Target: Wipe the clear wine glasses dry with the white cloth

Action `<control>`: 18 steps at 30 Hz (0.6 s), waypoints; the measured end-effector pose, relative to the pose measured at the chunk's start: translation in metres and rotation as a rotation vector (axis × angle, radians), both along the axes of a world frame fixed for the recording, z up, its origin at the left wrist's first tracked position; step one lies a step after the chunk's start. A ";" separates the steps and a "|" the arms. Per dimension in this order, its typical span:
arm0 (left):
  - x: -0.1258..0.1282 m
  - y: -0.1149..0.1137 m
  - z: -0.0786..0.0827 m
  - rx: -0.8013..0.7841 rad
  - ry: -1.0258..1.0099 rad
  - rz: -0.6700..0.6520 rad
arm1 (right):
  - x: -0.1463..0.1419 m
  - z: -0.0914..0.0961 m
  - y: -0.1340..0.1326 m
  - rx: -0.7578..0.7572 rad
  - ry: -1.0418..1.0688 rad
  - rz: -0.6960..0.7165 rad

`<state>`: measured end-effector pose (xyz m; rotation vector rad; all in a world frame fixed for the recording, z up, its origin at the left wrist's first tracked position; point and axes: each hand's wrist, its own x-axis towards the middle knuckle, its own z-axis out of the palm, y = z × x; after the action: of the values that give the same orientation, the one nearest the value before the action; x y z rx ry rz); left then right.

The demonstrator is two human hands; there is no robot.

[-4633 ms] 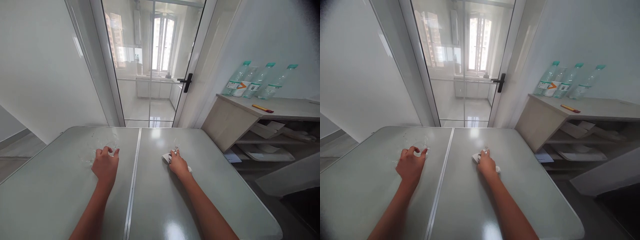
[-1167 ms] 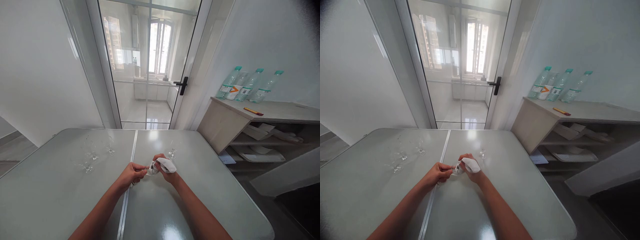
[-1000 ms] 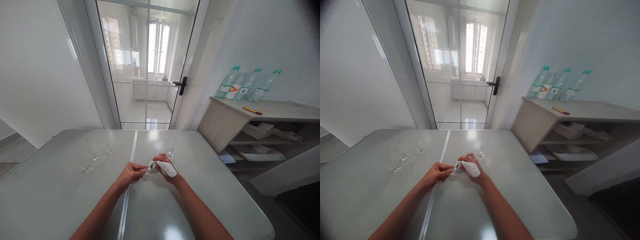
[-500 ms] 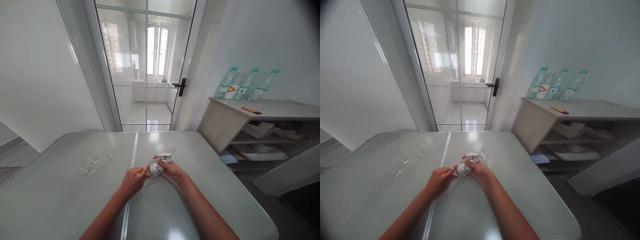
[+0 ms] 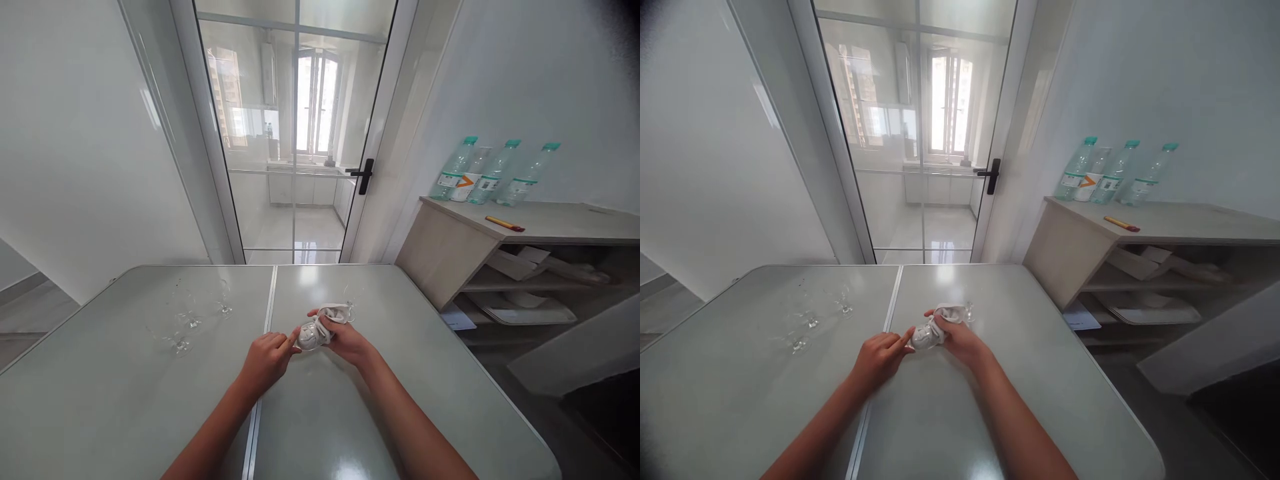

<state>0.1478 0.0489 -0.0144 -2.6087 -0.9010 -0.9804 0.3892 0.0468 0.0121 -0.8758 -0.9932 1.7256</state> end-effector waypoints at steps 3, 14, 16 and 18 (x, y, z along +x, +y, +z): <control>0.000 -0.003 0.005 -0.203 -0.118 -0.034 | 0.006 0.006 -0.005 0.115 0.002 0.056; -0.004 0.007 0.024 -1.494 -0.781 -0.117 | -0.002 0.005 -0.006 0.521 -0.341 -0.337; -0.003 0.007 0.024 -1.506 -0.843 -0.112 | -0.012 -0.001 -0.005 0.509 -0.227 -0.501; -0.002 0.006 0.023 -1.520 -0.857 -0.119 | -0.019 -0.001 -0.007 0.497 -0.159 -0.533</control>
<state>0.1462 0.0549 0.0090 -3.2031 -2.4894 -2.1030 0.3702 0.0402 0.0113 -0.8541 -1.1047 0.9184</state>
